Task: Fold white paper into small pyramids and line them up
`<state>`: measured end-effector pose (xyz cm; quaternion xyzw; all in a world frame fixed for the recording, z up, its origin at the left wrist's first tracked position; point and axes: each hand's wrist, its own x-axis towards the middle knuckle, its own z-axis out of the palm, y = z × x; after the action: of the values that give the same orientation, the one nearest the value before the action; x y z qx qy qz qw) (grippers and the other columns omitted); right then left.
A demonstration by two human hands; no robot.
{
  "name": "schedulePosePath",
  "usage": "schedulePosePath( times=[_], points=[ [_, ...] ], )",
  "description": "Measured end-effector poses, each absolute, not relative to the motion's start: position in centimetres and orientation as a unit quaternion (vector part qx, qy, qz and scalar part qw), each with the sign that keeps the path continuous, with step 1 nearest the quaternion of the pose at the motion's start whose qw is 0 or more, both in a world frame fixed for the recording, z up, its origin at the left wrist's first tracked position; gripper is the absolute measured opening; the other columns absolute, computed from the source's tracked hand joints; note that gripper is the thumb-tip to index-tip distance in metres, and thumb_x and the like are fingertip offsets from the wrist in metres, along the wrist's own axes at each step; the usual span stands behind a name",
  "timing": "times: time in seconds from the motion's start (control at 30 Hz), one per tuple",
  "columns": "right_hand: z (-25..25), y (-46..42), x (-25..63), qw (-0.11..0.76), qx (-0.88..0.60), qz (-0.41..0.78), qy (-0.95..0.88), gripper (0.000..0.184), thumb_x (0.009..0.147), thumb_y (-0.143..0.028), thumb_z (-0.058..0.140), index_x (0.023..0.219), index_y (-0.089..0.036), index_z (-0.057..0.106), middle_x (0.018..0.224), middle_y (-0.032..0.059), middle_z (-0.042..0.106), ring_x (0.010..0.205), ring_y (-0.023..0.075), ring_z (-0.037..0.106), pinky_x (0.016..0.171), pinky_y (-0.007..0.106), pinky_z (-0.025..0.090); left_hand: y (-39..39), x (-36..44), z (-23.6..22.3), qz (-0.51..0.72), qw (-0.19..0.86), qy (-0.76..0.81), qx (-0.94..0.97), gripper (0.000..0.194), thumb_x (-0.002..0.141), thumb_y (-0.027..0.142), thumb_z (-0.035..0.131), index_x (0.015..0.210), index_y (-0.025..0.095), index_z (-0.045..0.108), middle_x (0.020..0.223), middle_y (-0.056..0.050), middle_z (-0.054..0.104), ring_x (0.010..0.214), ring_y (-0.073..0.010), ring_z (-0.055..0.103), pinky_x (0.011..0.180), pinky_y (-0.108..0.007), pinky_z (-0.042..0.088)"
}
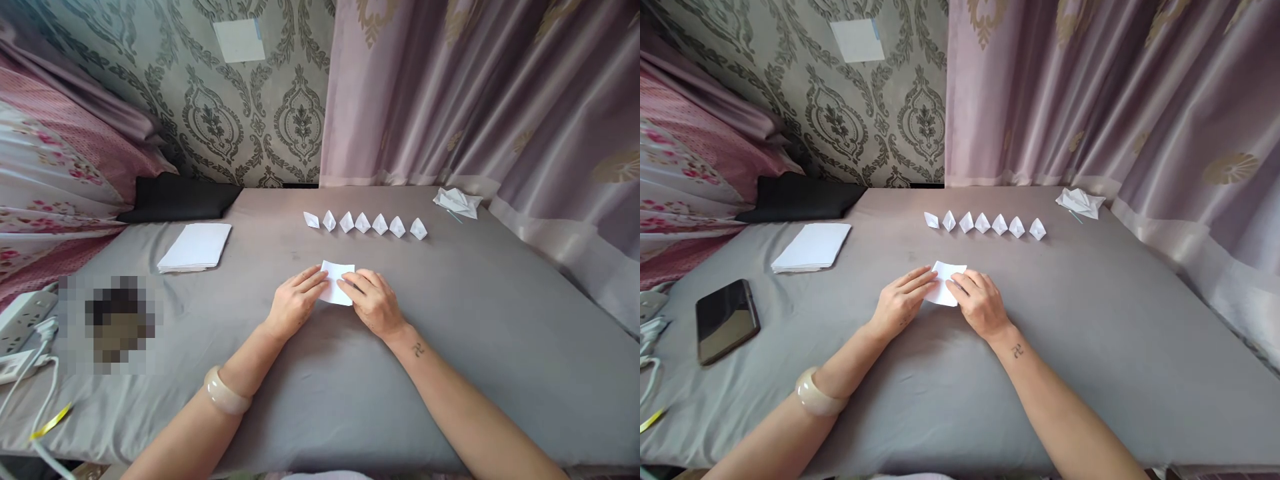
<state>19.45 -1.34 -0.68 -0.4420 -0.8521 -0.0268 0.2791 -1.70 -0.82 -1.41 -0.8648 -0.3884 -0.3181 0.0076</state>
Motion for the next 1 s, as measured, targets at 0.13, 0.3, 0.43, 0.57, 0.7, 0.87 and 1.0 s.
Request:
schedulePosePath(
  times=[0.13,0.3,0.43,0.57,0.7,0.87,1.0],
  points=[
    [-1.4,-0.9,19.5,0.237,-0.428,-0.005,-0.872,0.040,0.089,-0.002,0.040,0.107,-0.022,0.069,0.113,0.0074,0.069,0.111,0.0225,0.057,0.088,0.039,0.048,-0.3,-1.6,-2.3,-0.258,0.006,-0.373,-0.891,0.035,0.094,0.011,0.036,0.112,0.016,0.066,0.123,-0.009,0.066,0.124,-0.0229,0.055,0.104,-0.042,0.047],
    [-2.5,-0.9,20.2,0.237,-0.424,0.070,-0.871,0.061,0.076,0.006,0.035,0.129,-0.016,0.056,0.130,0.0105,0.060,0.125,0.0223,0.050,0.102,0.041,0.046,-0.2,-1.4,-2.4,-0.206,-0.040,-0.391,-0.896,0.036,0.094,0.011,0.037,0.121,0.016,0.060,0.128,-0.012,0.062,0.122,-0.0216,0.056,0.106,-0.041,0.044],
    [-2.7,-0.9,20.4,0.228,-0.417,0.097,-0.874,0.066,0.072,0.006,0.035,0.131,-0.016,0.056,0.132,0.0115,0.058,0.125,0.0231,0.051,0.104,0.045,0.046,0.0,-1.4,-2.3,-0.187,-0.056,-0.404,-0.894,0.036,0.093,0.011,0.037,0.120,0.018,0.061,0.129,-0.012,0.061,0.122,-0.0231,0.056,0.105,-0.045,0.044],
    [-2.3,-1.3,20.4,0.218,-0.414,0.086,-0.879,0.059,0.076,0.004,0.037,0.127,-0.016,0.058,0.133,0.0119,0.058,0.125,0.0238,0.051,0.104,0.046,0.045,-0.3,-1.5,-2.2,-0.166,-0.058,-0.413,-0.894,0.036,0.094,0.013,0.038,0.121,0.020,0.061,0.131,-0.010,0.060,0.124,-0.0248,0.054,0.105,-0.048,0.042],
    [-1.6,-2.2,20.5,0.194,-0.409,0.082,-0.888,0.052,0.080,0.003,0.038,0.123,-0.018,0.061,0.132,0.0095,0.058,0.121,0.0232,0.053,0.102,0.043,0.045,-1.3,-1.4,-1.8,-0.159,-0.048,-0.406,-0.899,0.034,0.094,0.012,0.038,0.115,0.018,0.064,0.128,-0.009,0.062,0.119,-0.0249,0.055,0.105,-0.046,0.040],
    [-0.6,-2.8,20.4,0.185,-0.429,0.116,-0.877,0.031,0.086,-0.007,0.047,0.105,-0.021,0.067,0.116,0.0062,0.065,0.102,0.0226,0.058,0.091,0.041,0.049,-1.8,-1.3,-2.1,-0.219,-0.101,-0.448,-0.861,0.027,0.091,0.016,0.045,0.102,0.019,0.070,0.107,-0.009,0.064,0.095,-0.0222,0.056,0.086,-0.037,0.050],
    [-0.7,-2.3,20.1,0.226,-0.480,0.164,-0.832,0.019,0.093,-0.022,0.050,0.096,-0.023,0.069,0.105,0.0043,0.066,0.095,0.0207,0.058,0.083,0.036,0.049,-1.3,-1.1,-2.5,-0.281,-0.173,-0.535,-0.777,0.016,0.086,0.028,0.060,0.089,0.021,0.074,0.098,-0.008,0.061,0.093,-0.0225,0.052,0.084,-0.037,0.050]
  ],
)
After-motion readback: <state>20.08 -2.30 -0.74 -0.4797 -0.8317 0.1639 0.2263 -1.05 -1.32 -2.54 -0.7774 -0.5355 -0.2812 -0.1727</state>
